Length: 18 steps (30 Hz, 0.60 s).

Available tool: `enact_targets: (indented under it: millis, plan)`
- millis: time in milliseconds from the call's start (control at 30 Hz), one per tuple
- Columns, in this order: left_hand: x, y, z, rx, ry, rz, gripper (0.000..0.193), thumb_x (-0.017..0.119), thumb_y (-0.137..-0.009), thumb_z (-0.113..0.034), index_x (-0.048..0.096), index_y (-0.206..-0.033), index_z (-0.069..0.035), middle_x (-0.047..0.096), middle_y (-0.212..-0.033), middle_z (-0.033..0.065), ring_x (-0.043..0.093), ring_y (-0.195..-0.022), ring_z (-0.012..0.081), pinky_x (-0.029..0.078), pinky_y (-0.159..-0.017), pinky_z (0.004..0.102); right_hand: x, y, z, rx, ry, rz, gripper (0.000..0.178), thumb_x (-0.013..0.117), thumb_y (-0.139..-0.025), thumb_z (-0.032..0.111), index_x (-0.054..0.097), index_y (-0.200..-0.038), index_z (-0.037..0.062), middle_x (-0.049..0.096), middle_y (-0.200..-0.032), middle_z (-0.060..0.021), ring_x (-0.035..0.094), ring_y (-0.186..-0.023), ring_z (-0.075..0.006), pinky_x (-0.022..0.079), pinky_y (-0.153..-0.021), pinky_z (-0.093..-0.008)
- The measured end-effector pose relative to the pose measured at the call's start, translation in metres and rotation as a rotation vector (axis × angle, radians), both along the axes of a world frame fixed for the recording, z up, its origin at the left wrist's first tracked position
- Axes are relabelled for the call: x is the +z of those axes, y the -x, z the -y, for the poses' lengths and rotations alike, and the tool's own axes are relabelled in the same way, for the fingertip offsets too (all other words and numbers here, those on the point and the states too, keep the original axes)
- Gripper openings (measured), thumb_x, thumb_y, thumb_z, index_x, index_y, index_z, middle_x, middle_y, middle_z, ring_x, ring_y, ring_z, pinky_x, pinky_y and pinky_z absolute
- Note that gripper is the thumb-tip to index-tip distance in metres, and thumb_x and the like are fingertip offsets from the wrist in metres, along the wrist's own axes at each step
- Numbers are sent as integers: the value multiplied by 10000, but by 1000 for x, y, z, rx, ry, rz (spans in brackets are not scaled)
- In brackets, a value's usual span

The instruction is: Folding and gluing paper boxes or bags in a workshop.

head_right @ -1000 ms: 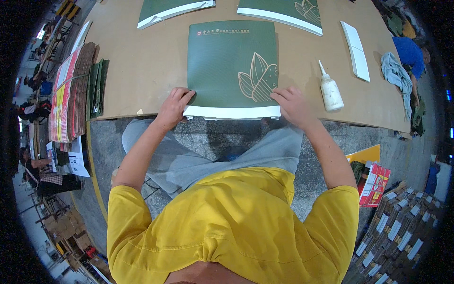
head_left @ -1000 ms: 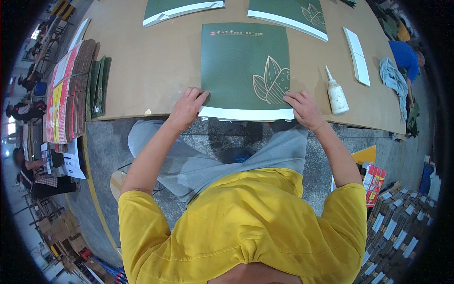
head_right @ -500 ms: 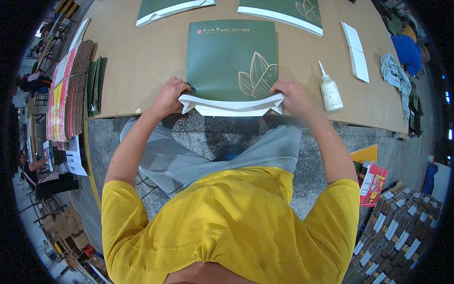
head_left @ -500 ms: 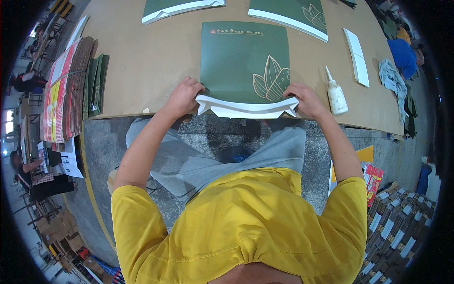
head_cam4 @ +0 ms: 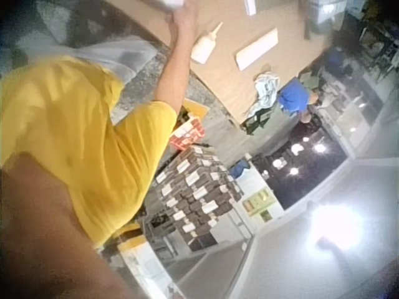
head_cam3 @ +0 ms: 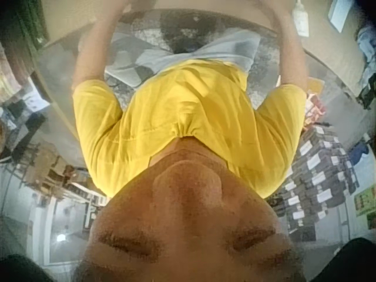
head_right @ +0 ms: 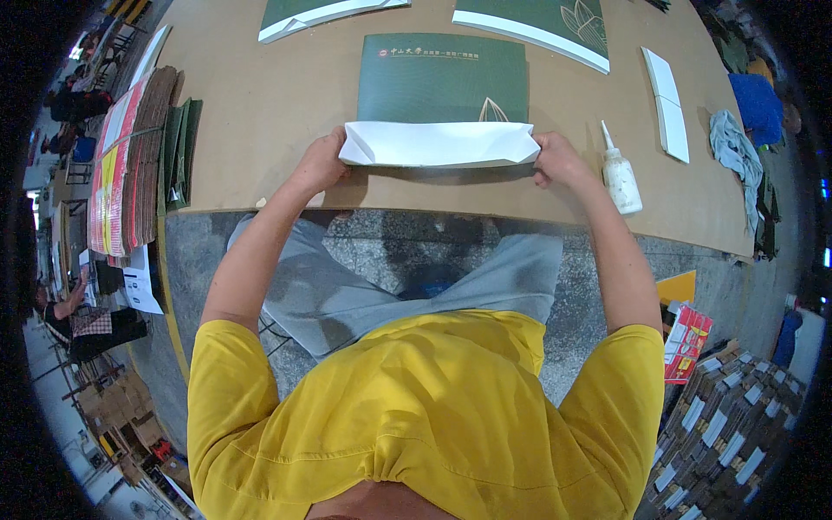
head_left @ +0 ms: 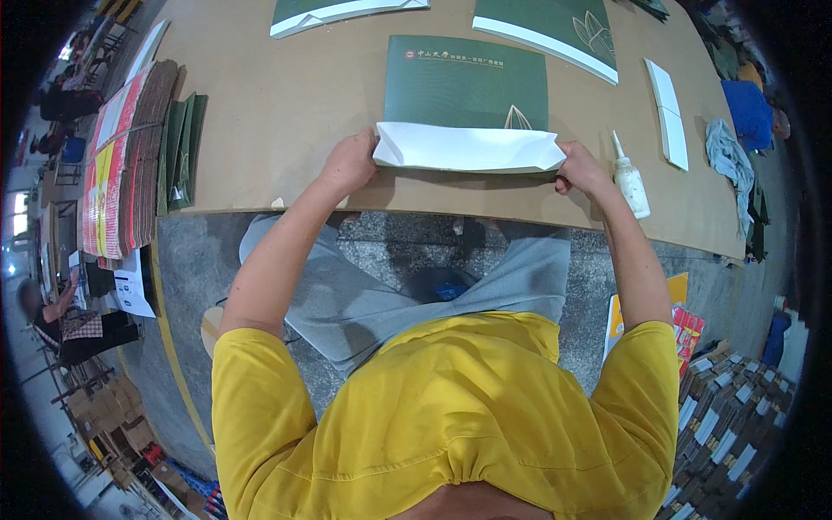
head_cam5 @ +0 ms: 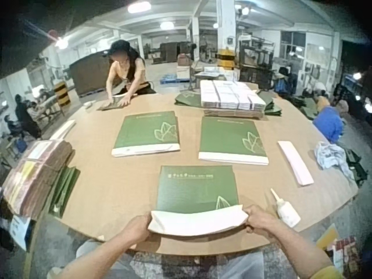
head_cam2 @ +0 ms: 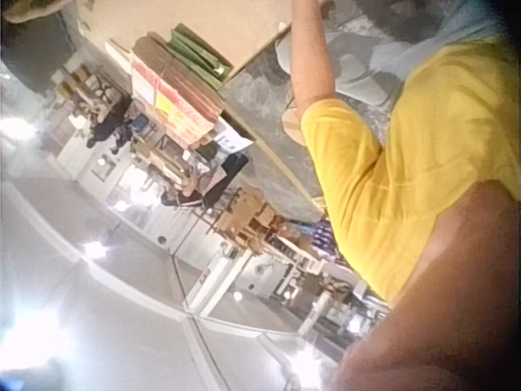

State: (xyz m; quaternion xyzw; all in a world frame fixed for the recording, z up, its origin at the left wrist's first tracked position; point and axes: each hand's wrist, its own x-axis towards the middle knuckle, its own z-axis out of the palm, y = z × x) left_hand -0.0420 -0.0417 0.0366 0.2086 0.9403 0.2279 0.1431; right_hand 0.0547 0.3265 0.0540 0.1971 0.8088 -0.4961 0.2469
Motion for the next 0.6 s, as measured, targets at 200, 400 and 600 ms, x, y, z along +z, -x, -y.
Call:
enact_targets:
  millis: [200,400,600]
  plan:
    - [14,3,-3,-77,289,134,210,640,-740,-156,617,-932,-75,655,-886,133,618,-872,319,491,-729,443,22,-10,6,-96,-14,3,234,485,-812,5,605,-1013,0,584,-686,-24,544,-517,-81,450,-428,-223]
    - [3,-6,0,-92,210,12,198,603,-752,-156,615,-938,-91,649,-856,139,619,-830,335,492,-704,451,82,10,55,24,-256,-932,196,550,-860,72,641,-1029,32,626,-925,-30,565,-774,-89,467,-613,-230]
    - [-2,-9,3,-92,185,-60,161,540,-786,-188,606,-900,-94,637,-836,161,617,-812,352,484,-677,474,49,68,170,946,-462,-631,132,563,-805,160,662,-785,74,601,-739,-205,584,-739,-392,456,-659,-470]
